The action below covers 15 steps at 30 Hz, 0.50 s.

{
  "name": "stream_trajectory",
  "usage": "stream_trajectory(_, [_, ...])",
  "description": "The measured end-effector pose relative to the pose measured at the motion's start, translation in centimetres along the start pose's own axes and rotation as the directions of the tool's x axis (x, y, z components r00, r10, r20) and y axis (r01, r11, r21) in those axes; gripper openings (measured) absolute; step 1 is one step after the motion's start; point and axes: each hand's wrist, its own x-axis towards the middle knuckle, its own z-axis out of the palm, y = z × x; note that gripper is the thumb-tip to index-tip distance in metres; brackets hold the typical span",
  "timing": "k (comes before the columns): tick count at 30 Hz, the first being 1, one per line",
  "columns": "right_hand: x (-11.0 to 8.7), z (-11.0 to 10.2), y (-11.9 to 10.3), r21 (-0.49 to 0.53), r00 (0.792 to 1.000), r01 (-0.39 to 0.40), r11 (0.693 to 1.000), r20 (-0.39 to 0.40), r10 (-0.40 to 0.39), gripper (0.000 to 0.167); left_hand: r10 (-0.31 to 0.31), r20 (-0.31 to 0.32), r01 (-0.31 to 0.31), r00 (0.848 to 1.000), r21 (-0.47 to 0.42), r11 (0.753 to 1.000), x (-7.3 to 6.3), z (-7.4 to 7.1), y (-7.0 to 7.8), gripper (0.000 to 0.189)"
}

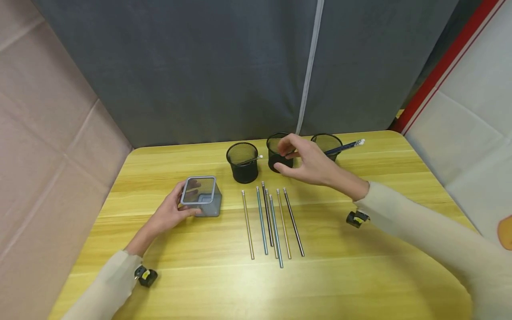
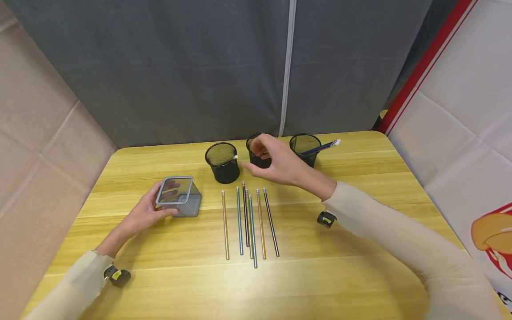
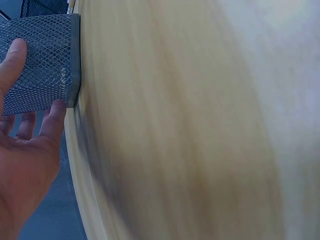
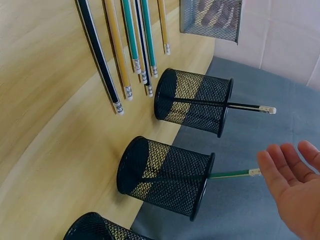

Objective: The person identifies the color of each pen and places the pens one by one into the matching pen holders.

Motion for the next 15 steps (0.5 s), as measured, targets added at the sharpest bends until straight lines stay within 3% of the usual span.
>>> stream_trajectory(8, [-1.0,-0.8,0.1,0.043,0.999,0.039,0.998,0.008,-0.039,0.032,0.013,0.002,-0.013,1.0,-0.006,1.0,0.0,0.1,-0.1,0.082])
stream_trajectory(15, [-2.4,-0.8,0.9,0.045,0.999,-0.019,0.999,0.051,0.016,0.03,0.01,-0.004,-0.01,1.0,-0.004,1.0,0.0,0.1,-0.1,0.083])
